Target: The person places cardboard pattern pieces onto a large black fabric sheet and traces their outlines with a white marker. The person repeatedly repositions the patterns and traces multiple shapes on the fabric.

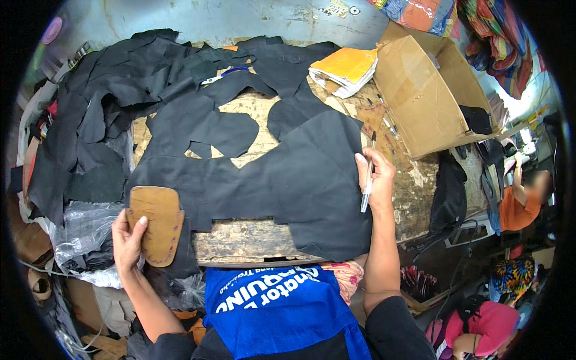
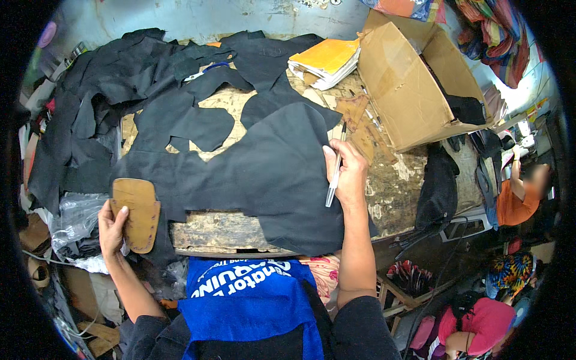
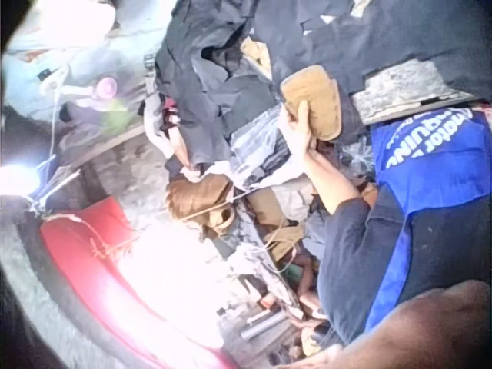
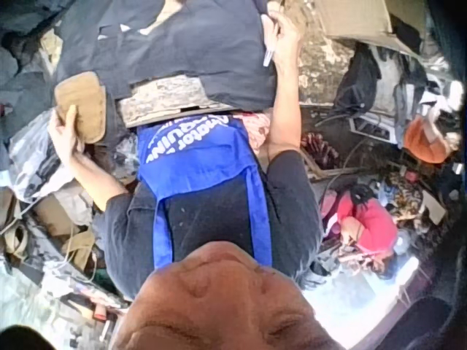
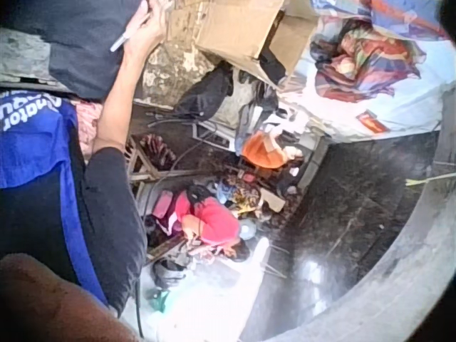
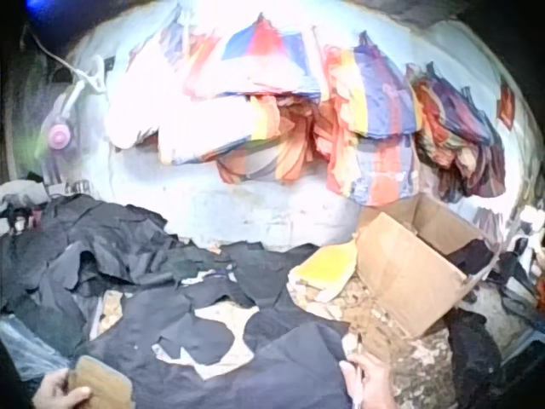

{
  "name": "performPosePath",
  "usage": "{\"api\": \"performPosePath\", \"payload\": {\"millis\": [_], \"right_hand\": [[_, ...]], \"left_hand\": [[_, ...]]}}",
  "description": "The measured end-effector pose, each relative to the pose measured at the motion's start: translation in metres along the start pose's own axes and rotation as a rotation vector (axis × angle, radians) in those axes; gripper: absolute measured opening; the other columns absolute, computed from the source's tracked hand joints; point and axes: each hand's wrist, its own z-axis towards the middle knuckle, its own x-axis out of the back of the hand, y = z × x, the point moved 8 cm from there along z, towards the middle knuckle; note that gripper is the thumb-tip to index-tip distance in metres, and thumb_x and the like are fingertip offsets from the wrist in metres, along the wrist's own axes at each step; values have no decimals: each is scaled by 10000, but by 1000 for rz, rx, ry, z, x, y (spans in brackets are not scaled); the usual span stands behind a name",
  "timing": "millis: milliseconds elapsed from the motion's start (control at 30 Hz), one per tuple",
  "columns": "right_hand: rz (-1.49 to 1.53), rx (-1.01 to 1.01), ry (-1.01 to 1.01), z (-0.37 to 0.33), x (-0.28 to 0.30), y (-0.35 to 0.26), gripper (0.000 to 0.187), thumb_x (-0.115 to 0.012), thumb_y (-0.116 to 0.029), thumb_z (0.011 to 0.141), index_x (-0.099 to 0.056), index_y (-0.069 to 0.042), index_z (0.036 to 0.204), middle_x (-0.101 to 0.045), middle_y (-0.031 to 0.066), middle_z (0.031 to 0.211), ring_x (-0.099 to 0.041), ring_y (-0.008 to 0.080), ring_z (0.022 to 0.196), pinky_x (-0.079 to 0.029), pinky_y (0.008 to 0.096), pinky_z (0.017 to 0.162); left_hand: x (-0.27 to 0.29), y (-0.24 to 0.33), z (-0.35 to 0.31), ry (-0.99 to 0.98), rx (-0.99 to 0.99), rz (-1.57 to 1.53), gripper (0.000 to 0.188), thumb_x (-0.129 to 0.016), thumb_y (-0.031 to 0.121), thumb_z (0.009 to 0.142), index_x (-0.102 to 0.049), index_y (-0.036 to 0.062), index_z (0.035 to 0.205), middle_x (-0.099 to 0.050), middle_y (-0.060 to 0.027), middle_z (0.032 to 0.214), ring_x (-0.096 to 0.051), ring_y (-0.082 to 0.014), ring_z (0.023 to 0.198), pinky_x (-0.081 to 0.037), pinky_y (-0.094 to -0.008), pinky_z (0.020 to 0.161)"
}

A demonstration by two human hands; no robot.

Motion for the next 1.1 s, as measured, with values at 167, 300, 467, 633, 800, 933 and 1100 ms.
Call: {"api": "performPosePath", "payload": {"millis": [167, 300, 467, 633, 800, 933, 1100], "right_hand": [[240, -52, 38, 11, -13, -5, 179, -701, -109, 832, -646, 37, 919, -635, 55, 735, -491, 67, 566, -406, 220, 534], [244, -254, -104, 16, -26, 1, 170, -697, -102, 829, -654, 37, 917, -650, 83, 720, -561, 93, 611, -448, 232, 586], [70, -29, -116, 16, -8, -37, 153, -705, -80, 798, -662, 38, 884, -671, 155, 784, -657, 230, 677, -502, 303, 634], [43, 114, 4, 8, 8, -65, 125, -716, -57, 781, -657, 18, 862, -651, 146, 773, -640, 257, 649, -494, 298, 599], [38, 158, 98, 8, 13, -71, 115, -726, -52, 775, -650, 0, 843, -634, 124, 748, -617, 239, 614, -482, 299, 571], [13, 170, 95, 11, 15, -71, 109, -726, -48, 772, -649, -3, 835, -632, 119, 742, -611, 239, 611, -481, 303, 575], [-1, 208, 73, 17, 22, -79, 112, -730, -38, 762, -649, -1, 829, -633, 118, 740, -609, 243, 612, -479, 305, 576]], "left_hand": [[22, 15, -10, -3, -50, -110, 248, -589, 44, 877, -536, -41, 1104, -636, -83, 1034, -594, -114, 906, -464, -257, 823], [26, 16, -9, -23, -46, -217, 319, -581, 19, 867, -503, -50, 1168, -622, -100, 1081, -594, -132, 951, -462, -274, 856], [32, 4, -24, -58, -14, -168, 365, -594, 18, 860, -482, -50, 1201, -612, -96, 1113, -589, -145, 989, -454, -277, 881], [44, -10, -44, 16, -78, -238, 447, -586, -12, 860, -434, -25, 1280, -574, -104, 1188, -554, -156, 1072, -429, -286, 934], [56, -14, -50, 129, -103, -238, 451, -569, -33, 866, -426, -21, 1294, -568, -102, 1199, -553, -160, 1081, -426, -296, 948], [51, -10, -48, 100, -90, -224, 459, -574, -31, 864, -423, -23, 1297, -567, -98, 1203, -553, -164, 1084, -427, -297, 945], [44, -10, -47, 83, -93, -224, 465, -570, -35, 861, -420, -25, 1301, -566, -102, 1203, -548, -169, 1095, -414, -300, 958]]}}
